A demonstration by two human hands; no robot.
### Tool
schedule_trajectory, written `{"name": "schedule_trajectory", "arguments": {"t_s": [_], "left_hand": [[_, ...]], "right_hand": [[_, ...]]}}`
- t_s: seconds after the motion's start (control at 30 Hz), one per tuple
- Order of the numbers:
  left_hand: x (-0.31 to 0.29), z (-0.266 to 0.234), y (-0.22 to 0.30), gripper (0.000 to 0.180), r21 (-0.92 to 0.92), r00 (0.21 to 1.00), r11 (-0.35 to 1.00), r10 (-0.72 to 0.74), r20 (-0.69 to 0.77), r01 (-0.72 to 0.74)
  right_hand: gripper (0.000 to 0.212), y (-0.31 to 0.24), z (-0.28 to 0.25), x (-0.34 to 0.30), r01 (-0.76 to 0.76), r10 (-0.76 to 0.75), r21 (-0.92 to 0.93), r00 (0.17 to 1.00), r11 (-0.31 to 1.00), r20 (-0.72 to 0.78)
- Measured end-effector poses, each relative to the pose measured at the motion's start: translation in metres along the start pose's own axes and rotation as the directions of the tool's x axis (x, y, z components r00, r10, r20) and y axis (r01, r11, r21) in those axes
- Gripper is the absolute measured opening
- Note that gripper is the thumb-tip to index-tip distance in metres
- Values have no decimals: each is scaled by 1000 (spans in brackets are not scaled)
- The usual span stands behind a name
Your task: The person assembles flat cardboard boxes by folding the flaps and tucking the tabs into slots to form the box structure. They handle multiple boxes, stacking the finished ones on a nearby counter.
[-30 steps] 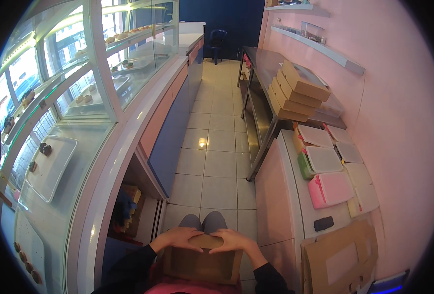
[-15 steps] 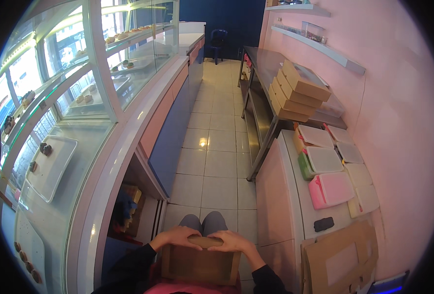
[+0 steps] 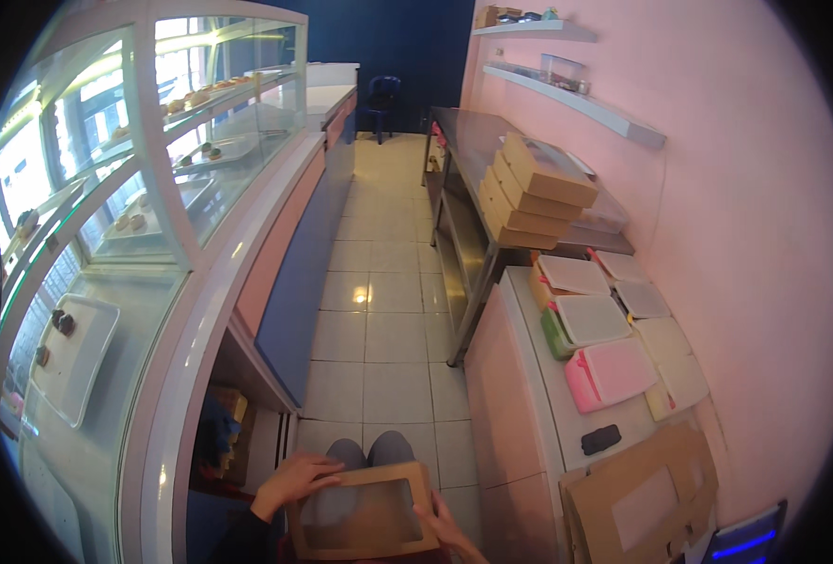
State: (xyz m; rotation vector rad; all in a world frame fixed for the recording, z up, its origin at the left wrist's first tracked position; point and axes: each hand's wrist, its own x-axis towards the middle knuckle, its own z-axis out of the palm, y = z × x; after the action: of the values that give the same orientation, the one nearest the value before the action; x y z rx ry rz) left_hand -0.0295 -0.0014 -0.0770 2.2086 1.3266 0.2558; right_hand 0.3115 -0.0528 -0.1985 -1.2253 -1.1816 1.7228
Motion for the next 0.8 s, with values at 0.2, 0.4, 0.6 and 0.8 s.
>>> {"name": "schedule_trajectory", "arguments": {"t_s": [0.2,0.4,0.6,0.8], "left_hand": [[-12,-64,56,34,-219,355,975,-190,-915,-43],[-6,-7,26,29,-747,533,665,-632,-562,1],[-22,119,1,44,-743,803,596,-580,-137,304],[-25,165,-6,22,-195,937,940,-312,-158,280]], "right_hand": [[53,-190,-78,82,625,-501,288,766,725,-403],[70,-467,-132,201,844,-507,284,508,455,-696],[92,-603,-208,312,814,-264,259,442,520,-857],[95,-609,-251,342,600,-275,223,624,768,-731]]}}
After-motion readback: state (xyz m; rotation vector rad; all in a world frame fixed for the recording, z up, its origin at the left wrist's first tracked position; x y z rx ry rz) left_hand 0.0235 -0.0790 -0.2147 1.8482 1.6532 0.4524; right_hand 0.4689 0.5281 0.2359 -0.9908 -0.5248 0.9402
